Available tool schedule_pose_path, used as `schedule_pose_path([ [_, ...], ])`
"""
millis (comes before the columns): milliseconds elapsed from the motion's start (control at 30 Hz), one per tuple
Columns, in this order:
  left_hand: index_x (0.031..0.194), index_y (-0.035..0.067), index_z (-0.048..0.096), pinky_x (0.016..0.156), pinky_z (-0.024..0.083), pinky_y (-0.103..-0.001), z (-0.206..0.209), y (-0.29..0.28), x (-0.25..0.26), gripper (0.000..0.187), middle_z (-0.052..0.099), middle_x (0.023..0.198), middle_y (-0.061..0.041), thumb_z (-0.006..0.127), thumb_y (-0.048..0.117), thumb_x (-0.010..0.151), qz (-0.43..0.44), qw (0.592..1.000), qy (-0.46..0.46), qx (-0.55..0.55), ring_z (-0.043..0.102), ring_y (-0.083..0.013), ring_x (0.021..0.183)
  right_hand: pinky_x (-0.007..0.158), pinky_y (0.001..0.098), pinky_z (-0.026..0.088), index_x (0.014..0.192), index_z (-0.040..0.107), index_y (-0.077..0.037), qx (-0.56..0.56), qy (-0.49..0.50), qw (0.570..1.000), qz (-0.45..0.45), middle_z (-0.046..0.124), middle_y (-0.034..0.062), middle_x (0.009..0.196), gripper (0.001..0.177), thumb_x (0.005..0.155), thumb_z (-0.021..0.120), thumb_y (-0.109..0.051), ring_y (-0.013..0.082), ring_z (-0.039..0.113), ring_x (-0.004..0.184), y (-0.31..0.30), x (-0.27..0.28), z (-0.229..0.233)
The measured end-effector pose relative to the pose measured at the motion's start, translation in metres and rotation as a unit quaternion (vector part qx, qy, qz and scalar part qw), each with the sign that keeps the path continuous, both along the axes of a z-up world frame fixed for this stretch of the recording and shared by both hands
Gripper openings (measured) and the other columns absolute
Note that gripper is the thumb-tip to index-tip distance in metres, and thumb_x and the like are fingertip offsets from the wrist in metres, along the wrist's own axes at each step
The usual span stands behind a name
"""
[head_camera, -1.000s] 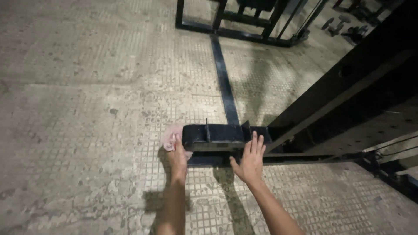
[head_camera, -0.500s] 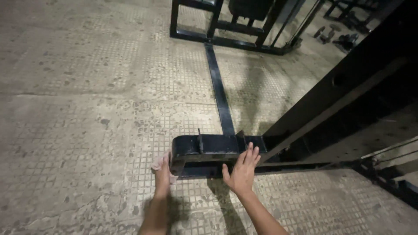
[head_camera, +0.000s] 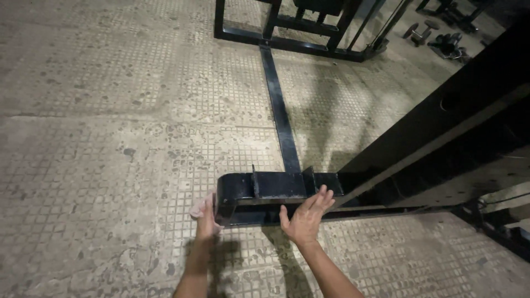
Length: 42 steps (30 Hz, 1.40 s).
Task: Wiping down gym machines, weight stacks, and guide rails with a cloth.
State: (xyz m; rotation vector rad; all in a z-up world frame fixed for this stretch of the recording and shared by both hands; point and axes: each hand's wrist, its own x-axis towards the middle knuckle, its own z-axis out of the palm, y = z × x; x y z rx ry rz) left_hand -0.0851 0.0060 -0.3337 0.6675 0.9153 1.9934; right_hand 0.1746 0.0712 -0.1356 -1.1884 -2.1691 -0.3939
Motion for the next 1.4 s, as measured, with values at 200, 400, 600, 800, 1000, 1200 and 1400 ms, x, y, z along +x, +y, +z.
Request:
schedule_pose_path([
  [200, 0.145, -0.008, 0.066, 0.075, 0.043, -0.036, -0.026, -0.004, -0.003, 0.054, 0.068, 0.098, -0.017, 0.045, 0.031, 0.112, 0.116, 0.978, 0.150, -0.086, 0.054, -0.0226, 0.079, 0.119, 0.0745, 0.008, 0.139, 0.014, 0.035, 0.005, 0.011, 1.000, -0.013, 0.004, 0.0407, 0.160, 0.111, 0.084, 0.068, -0.046, 0.0635, 0.002, 0.148, 0.001, -0.004, -0.003],
  [400, 0.142, -0.007, 0.056, 0.091, 0.049, -0.031, 0.005, -0.007, -0.003, 0.050, 0.066, 0.121, -0.012, 0.031, 0.025, 0.112, -0.005, 0.994, 0.078, 0.077, 0.061, -0.0181, 0.105, 0.121, 0.0740, 0.007, 0.147, 0.002, 0.027, 0.022, -0.018, 1.000, -0.003, 0.000, 0.0412, 0.162, 0.111, 0.089, 0.069, -0.040, 0.0646, 0.001, 0.149, 0.003, 0.004, -0.010],
  [600, 0.144, -0.006, 0.054, 0.102, 0.049, -0.034, -0.007, -0.015, 0.010, 0.047, 0.064, 0.134, -0.013, 0.034, 0.023, 0.113, 0.050, 0.993, 0.088, 0.056, 0.061, -0.0214, 0.118, 0.119, 0.0762, 0.005, 0.147, -0.002, 0.026, 0.014, 0.030, 0.999, 0.008, 0.000, 0.0401, 0.161, 0.112, 0.086, 0.068, -0.037, 0.0654, 0.000, 0.148, 0.004, -0.001, -0.022],
  [800, 0.148, -0.005, 0.048, 0.111, 0.040, -0.035, -0.025, -0.011, -0.007, 0.047, 0.055, 0.148, -0.013, 0.035, 0.021, 0.111, 0.087, 0.991, 0.094, -0.027, 0.052, -0.0222, 0.135, 0.119, 0.0766, 0.006, 0.146, 0.002, 0.027, 0.006, 0.015, 1.000, 0.009, 0.002, 0.0423, 0.160, 0.107, 0.089, 0.065, -0.037, 0.0666, 0.002, 0.148, 0.015, 0.009, -0.020],
  [1000, 0.143, -0.006, 0.051, 0.110, 0.040, -0.041, 0.077, -0.063, 0.059, 0.048, 0.057, 0.141, -0.017, 0.042, 0.021, 0.104, 0.136, 0.940, 0.291, -0.115, 0.054, -0.0281, 0.130, 0.121, 0.0764, 0.006, 0.147, 0.011, 0.027, 0.015, 0.008, 0.999, 0.033, 0.002, 0.0420, 0.162, 0.099, 0.095, 0.065, -0.037, 0.0657, 0.003, 0.150, 0.005, 0.013, -0.023],
  [1200, 0.137, -0.007, 0.055, 0.109, 0.041, -0.047, 0.138, -0.051, 0.101, 0.049, 0.058, 0.134, -0.021, 0.048, 0.020, 0.096, 0.169, 0.845, 0.490, -0.135, 0.055, -0.0339, 0.125, 0.122, 0.0747, 0.008, 0.148, 0.014, 0.025, 0.021, 0.002, 1.000, 0.023, 0.005, 0.0407, 0.163, 0.097, 0.093, 0.067, -0.036, 0.0656, 0.004, 0.150, 0.003, 0.018, -0.019],
  [1400, 0.131, -0.008, 0.059, 0.108, 0.041, -0.053, 0.077, -0.018, 0.109, 0.050, 0.060, 0.126, -0.025, 0.055, 0.020, 0.089, 0.188, 0.716, 0.658, -0.136, 0.057, -0.0398, 0.120, 0.122, 0.0732, 0.009, 0.149, 0.019, 0.018, 0.005, -0.007, 0.999, 0.049, 0.011, 0.0377, 0.163, 0.093, 0.089, 0.068, -0.033, 0.0635, 0.007, 0.151, 0.003, 0.032, -0.016],
])
